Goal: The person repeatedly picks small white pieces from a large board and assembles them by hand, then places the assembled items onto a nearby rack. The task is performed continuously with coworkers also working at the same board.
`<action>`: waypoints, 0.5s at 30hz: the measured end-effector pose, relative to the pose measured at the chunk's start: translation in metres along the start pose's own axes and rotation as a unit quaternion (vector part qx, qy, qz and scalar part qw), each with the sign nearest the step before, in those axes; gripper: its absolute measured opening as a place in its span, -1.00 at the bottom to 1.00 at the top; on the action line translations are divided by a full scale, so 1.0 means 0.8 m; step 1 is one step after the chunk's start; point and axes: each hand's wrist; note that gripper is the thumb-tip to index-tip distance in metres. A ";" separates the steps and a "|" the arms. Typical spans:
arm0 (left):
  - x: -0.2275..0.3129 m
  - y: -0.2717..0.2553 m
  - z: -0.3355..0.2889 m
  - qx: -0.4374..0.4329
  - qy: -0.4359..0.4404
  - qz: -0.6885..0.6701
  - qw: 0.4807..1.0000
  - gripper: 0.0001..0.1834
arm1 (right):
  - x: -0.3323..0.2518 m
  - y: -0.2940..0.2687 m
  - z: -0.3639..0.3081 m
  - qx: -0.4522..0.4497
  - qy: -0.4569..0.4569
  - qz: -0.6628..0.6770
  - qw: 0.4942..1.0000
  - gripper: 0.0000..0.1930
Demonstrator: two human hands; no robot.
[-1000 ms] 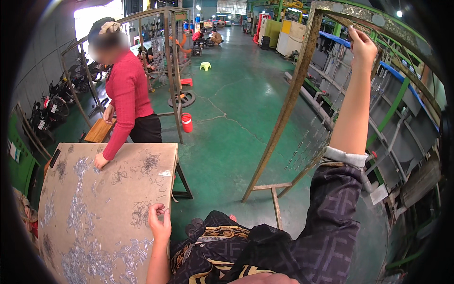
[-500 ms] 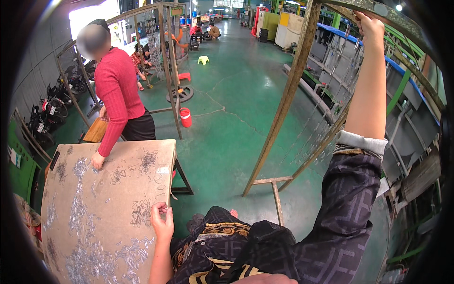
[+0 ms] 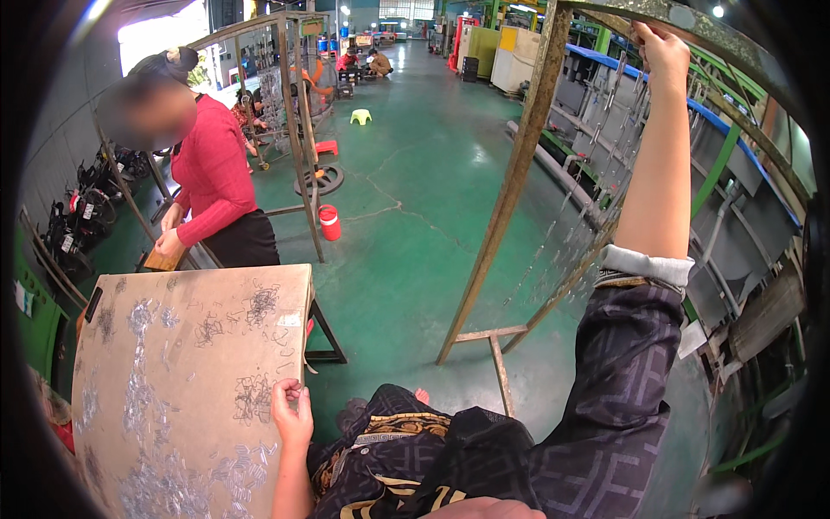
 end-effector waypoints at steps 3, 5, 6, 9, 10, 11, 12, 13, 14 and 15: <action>0.002 0.004 0.000 -0.003 0.004 0.003 1.000 -0.79 | 0.007 -0.003 0.016 0.002 0.029 -0.005 1.000 -0.74; 0.001 0.001 -0.003 -0.005 -0.003 -0.004 1.000 -0.79 | -0.057 0.022 -0.038 0.028 -0.087 0.016 0.996 -0.88; 0.002 0.002 -0.003 -0.007 0.000 0.001 1.000 -0.80 | -0.060 0.018 -0.041 0.023 -0.058 0.004 0.998 -0.90; 0.002 0.004 -0.005 -0.012 0.004 0.010 1.000 -0.83 | -0.072 0.012 -0.052 0.011 -0.045 -0.052 0.998 -0.88; 0.003 0.004 -0.005 -0.014 0.002 0.008 1.000 -0.83 | -0.066 0.012 -0.050 -0.001 -0.044 -0.062 0.997 -0.86; 0.003 0.003 -0.006 -0.014 0.000 0.007 1.000 -0.83 | -0.065 0.012 -0.053 -0.015 -0.041 -0.069 0.997 -0.84; 0.003 0.003 -0.006 -0.016 -0.002 0.004 1.000 -0.83 | -0.070 0.014 -0.064 0.010 -0.053 -0.077 0.996 -0.79; 0.002 0.002 -0.007 -0.018 -0.004 0.001 1.000 -0.83 | -0.067 0.015 -0.064 0.009 -0.055 -0.067 0.996 -0.79; 0.002 0.002 -0.007 -0.019 -0.007 -0.001 1.000 -0.83 | -0.065 0.018 -0.062 0.008 -0.057 -0.056 0.997 -0.79; 0.002 0.001 -0.008 -0.020 -0.014 0.000 1.000 -0.83 | -0.063 0.019 -0.063 0.007 -0.058 -0.044 0.997 -0.78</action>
Point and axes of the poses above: each hand's wrist, its own z-axis towards the middle knuckle, its own y-axis out of the palm, x = y × z, and after that the axes turned 8 degrees about -y, right-handed
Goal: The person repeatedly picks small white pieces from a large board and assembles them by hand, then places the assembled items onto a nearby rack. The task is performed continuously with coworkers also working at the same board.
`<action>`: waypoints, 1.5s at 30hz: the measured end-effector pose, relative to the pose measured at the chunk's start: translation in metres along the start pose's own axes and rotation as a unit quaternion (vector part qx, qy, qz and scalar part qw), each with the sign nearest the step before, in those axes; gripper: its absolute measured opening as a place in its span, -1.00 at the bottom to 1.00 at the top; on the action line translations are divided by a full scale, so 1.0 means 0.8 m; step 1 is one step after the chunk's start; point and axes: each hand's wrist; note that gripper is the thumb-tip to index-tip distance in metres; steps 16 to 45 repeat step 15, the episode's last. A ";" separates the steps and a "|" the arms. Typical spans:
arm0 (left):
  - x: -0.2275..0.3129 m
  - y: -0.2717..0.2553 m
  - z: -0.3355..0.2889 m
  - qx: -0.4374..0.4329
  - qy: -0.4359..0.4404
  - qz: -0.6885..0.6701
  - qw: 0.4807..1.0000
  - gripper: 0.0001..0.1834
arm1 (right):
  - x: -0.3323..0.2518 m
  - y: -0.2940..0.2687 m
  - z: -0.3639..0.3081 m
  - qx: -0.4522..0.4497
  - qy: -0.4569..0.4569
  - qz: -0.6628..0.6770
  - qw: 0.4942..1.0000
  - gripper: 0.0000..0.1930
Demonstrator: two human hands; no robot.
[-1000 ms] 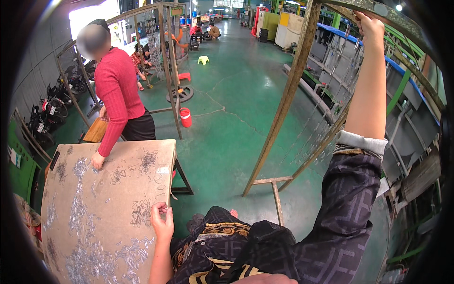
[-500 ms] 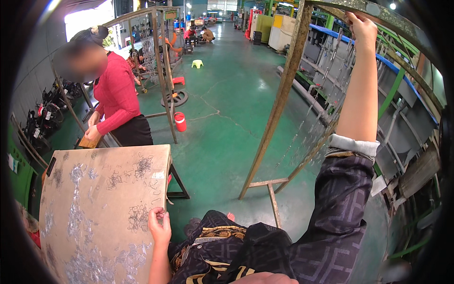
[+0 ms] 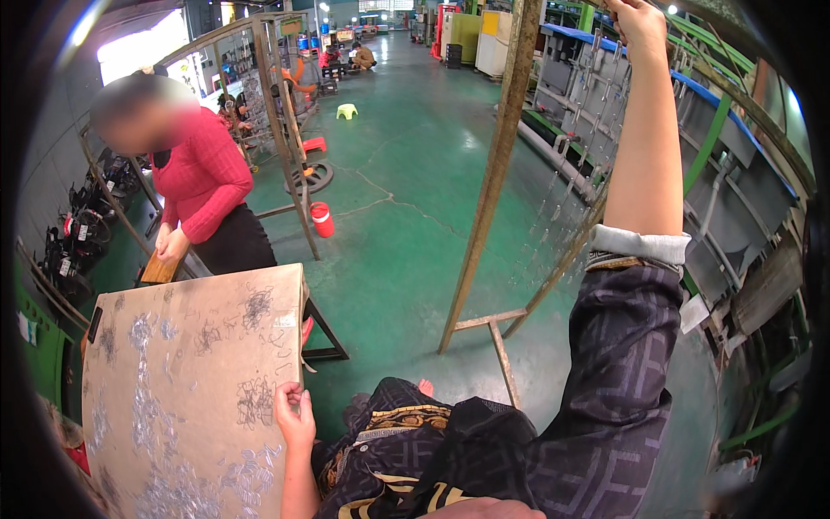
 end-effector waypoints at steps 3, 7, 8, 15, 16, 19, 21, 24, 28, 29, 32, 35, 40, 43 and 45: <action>-0.001 0.002 0.001 -0.009 -0.012 -0.005 1.000 -0.83 | -0.001 -0.012 0.003 -0.011 0.023 -0.032 0.999 -0.76; 0.000 0.005 0.003 -0.017 -0.006 -0.007 1.000 -0.81 | 0.029 -0.011 0.010 0.004 0.007 -0.070 0.998 -0.72; 0.001 0.005 0.002 -0.017 -0.005 -0.008 1.000 -0.80 | 0.026 -0.010 0.006 0.005 0.009 -0.063 0.998 -0.72; 0.000 0.003 -0.005 -0.026 -0.031 -0.012 0.999 -0.78 | 0.026 -0.012 -0.016 0.027 0.006 0.006 1.000 -0.76; 0.000 0.003 -0.005 -0.026 -0.031 -0.012 0.999 -0.78 | 0.026 -0.012 -0.016 0.027 0.006 0.006 1.000 -0.76; 0.000 0.003 -0.005 -0.026 -0.031 -0.012 0.999 -0.78 | 0.026 -0.012 -0.016 0.027 0.006 0.006 1.000 -0.76; 0.000 0.003 -0.005 -0.026 -0.031 -0.012 0.999 -0.78 | 0.026 -0.012 -0.016 0.027 0.006 0.006 1.000 -0.76; 0.000 0.003 -0.005 -0.026 -0.031 -0.012 0.999 -0.78 | 0.026 -0.012 -0.016 0.027 0.006 0.006 1.000 -0.76; 0.000 0.003 -0.005 -0.026 -0.031 -0.012 0.999 -0.78 | 0.026 -0.012 -0.016 0.027 0.006 0.006 1.000 -0.76; 0.000 0.003 -0.005 -0.026 -0.031 -0.012 0.999 -0.78 | 0.026 -0.012 -0.016 0.027 0.006 0.006 1.000 -0.76; 0.000 0.003 -0.005 -0.026 -0.031 -0.012 0.999 -0.78 | 0.026 -0.012 -0.016 0.027 0.006 0.006 1.000 -0.76; 0.000 0.003 -0.005 -0.026 -0.031 -0.012 0.999 -0.78 | 0.026 -0.012 -0.016 0.027 0.006 0.006 1.000 -0.76; 0.000 0.003 -0.005 -0.026 -0.031 -0.012 0.999 -0.78 | 0.026 -0.012 -0.016 0.027 0.006 0.006 1.000 -0.76; 0.000 0.003 -0.005 -0.026 -0.031 -0.012 0.999 -0.78 | 0.026 -0.012 -0.016 0.027 0.006 0.006 1.000 -0.76; 0.000 0.003 -0.005 -0.026 -0.031 -0.012 0.999 -0.78 | 0.026 -0.012 -0.016 0.027 0.006 0.006 1.000 -0.76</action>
Point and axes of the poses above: each hand's wrist, its own z-axis towards the middle knuckle, its own y-axis out of the palm, x = y × z, and after that the axes turned 8 degrees about -y, right-handed
